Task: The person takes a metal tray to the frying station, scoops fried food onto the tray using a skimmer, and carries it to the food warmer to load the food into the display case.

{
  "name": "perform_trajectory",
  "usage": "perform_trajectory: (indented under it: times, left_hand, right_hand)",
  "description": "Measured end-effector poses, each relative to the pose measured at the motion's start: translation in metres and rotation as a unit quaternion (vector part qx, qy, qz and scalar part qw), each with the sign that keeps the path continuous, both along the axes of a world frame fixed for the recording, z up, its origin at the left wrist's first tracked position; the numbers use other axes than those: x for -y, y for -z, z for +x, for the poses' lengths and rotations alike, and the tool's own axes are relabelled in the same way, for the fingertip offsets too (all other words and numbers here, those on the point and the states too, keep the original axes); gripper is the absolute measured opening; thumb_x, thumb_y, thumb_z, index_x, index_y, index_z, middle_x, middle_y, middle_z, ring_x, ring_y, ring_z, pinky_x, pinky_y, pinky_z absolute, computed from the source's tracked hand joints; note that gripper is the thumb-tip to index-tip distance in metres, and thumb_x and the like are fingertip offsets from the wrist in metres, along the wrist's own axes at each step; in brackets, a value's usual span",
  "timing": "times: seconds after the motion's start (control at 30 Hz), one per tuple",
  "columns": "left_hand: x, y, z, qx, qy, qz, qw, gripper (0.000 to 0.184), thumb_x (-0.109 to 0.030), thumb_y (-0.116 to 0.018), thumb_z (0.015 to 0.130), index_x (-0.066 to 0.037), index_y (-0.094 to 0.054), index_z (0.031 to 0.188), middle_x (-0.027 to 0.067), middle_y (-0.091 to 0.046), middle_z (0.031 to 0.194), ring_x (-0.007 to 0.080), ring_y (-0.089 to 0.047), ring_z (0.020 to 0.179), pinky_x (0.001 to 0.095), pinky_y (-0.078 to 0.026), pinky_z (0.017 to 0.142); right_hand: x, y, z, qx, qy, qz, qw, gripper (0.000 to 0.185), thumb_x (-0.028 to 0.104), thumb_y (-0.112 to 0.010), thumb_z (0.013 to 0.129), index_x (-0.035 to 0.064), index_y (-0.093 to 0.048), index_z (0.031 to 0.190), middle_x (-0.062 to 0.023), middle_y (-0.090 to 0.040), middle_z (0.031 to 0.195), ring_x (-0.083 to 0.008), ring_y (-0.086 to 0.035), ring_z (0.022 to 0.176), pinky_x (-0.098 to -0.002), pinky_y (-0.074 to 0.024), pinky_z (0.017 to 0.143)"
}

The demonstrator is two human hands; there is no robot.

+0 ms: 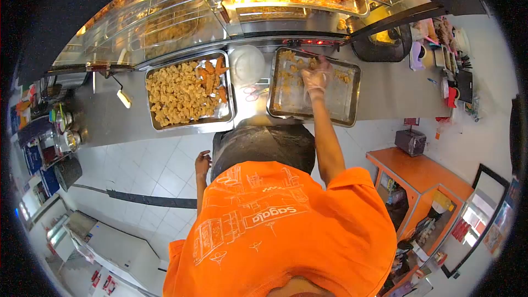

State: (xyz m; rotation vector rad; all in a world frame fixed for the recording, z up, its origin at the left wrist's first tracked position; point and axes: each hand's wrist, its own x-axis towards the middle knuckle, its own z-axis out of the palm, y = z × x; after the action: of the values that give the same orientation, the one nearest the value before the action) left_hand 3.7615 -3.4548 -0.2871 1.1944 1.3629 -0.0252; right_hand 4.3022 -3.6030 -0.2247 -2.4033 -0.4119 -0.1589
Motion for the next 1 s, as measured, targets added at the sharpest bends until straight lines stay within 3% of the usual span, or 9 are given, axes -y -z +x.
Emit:
perform_trajectory:
  times: [0.07,0.17,0.2,0.3,0.33,0.53,0.77,0.93,1.0]
  left_hand:
    - [0.011,0.028,-0.018,0.027,0.126,0.082,0.988,0.026,-0.005,-0.047,0.080,-0.004,-0.059,0.103,0.0069,-0.061,0.081,0.0144,-0.056,0.066,0.0254,-0.047,0.059]
    - [0.027,0.034,-0.031,0.173,-0.144,-0.163,0.961,0.024,-0.004,-0.048,0.081,-0.001,-0.059,0.102,0.0087,-0.064,0.082,0.0149,-0.058,0.070,0.0247,-0.047,0.066]
    - [0.032,-0.035,0.014,-0.051,0.039,0.004,0.998,0.022,-0.004,-0.049,0.082,-0.001,-0.059,0.102,0.0090,-0.065,0.081,0.0141,-0.059,0.073,0.0250,-0.048,0.068]
    - [0.039,-0.033,0.003,-0.019,-0.012,-0.011,1.000,0.024,-0.005,-0.048,0.082,-0.002,-0.060,0.102,0.0079,-0.064,0.079,0.0139,-0.058,0.070,0.0250,-0.047,0.066]
    - [0.046,0.021,-0.035,0.020,-0.019,0.040,0.999,0.025,-0.007,-0.047,0.081,-0.004,-0.062,0.101,0.0068,-0.063,0.076,0.0133,-0.055,0.064,0.0250,-0.045,0.061]
    - [0.042,0.027,-0.049,0.003,-0.052,-0.008,0.999,0.026,-0.008,-0.048,0.080,-0.006,-0.063,0.101,0.0034,-0.059,0.072,0.0097,-0.050,0.062,0.0239,-0.041,0.057]
    - [0.035,-0.011,-0.021,-0.007,-0.021,0.021,1.000,0.026,-0.009,-0.049,0.079,-0.008,-0.061,0.102,0.0022,-0.058,0.072,0.0099,-0.051,0.064,0.0238,-0.042,0.057]
    - [0.023,-0.019,-0.005,-0.027,-0.058,-0.028,0.998,0.025,-0.011,-0.047,0.082,-0.010,-0.060,0.103,0.0016,-0.056,0.071,0.0097,-0.051,0.058,0.0240,-0.043,0.047]
    - [0.019,-0.027,0.001,-0.040,-0.041,-0.007,0.998,0.025,-0.010,-0.047,0.082,-0.010,-0.060,0.103,0.0014,-0.055,0.070,0.0096,-0.050,0.057,0.0240,-0.043,0.047]
  right_hand:
    - [-0.011,0.001,-0.006,0.061,-0.064,-0.048,0.995,0.070,0.043,-0.067,0.068,0.0115,-0.041,0.125,-0.0180,-0.050,0.112,-0.0353,-0.048,0.105,-0.0499,-0.0375,0.091]
    - [-0.029,0.007,-0.021,0.073,-0.193,-0.046,0.977,0.073,0.036,-0.069,0.063,0.0130,-0.042,0.126,-0.0186,-0.046,0.118,-0.0369,-0.042,0.112,-0.0489,-0.0350,0.094]
    - [-0.034,0.008,-0.023,0.065,-0.244,-0.032,0.967,0.071,0.032,-0.070,0.062,0.0130,-0.044,0.125,-0.0184,-0.045,0.118,-0.0370,-0.041,0.114,-0.0480,-0.0351,0.094]
    - [-0.051,0.007,-0.029,0.070,-0.252,-0.070,0.963,0.072,0.032,-0.066,0.063,0.0152,-0.042,0.129,-0.0186,-0.043,0.123,-0.0374,-0.037,0.118,-0.0481,-0.0330,0.097]
    - [-0.053,0.006,-0.030,0.073,-0.264,-0.095,0.957,0.073,0.030,-0.064,0.063,0.0151,-0.041,0.130,-0.0186,-0.044,0.123,-0.0370,-0.040,0.116,-0.0488,-0.0348,0.095]
    - [-0.065,0.024,-0.023,-0.006,-0.332,-0.090,0.939,0.074,0.027,-0.064,0.061,0.0142,-0.041,0.130,-0.0199,-0.049,0.119,-0.0370,-0.047,0.109,-0.0477,-0.0377,0.093]
    - [-0.076,-0.003,-0.029,0.020,-0.349,-0.128,0.928,0.063,0.028,-0.062,0.069,0.0154,-0.043,0.128,-0.0168,-0.047,0.126,-0.0369,-0.051,0.106,-0.0478,-0.0418,0.089]
    - [-0.075,0.027,-0.034,0.077,-0.278,-0.133,0.948,0.042,0.023,-0.062,0.075,0.0141,-0.056,0.115,-0.0114,-0.060,0.108,-0.0300,-0.059,0.096,-0.0379,-0.0490,0.080]
    - [-0.068,0.029,-0.036,0.023,-0.249,-0.030,0.968,0.041,0.018,-0.062,0.074,0.0128,-0.056,0.114,-0.0108,-0.062,0.105,-0.0285,-0.060,0.094,-0.0362,-0.0490,0.080]
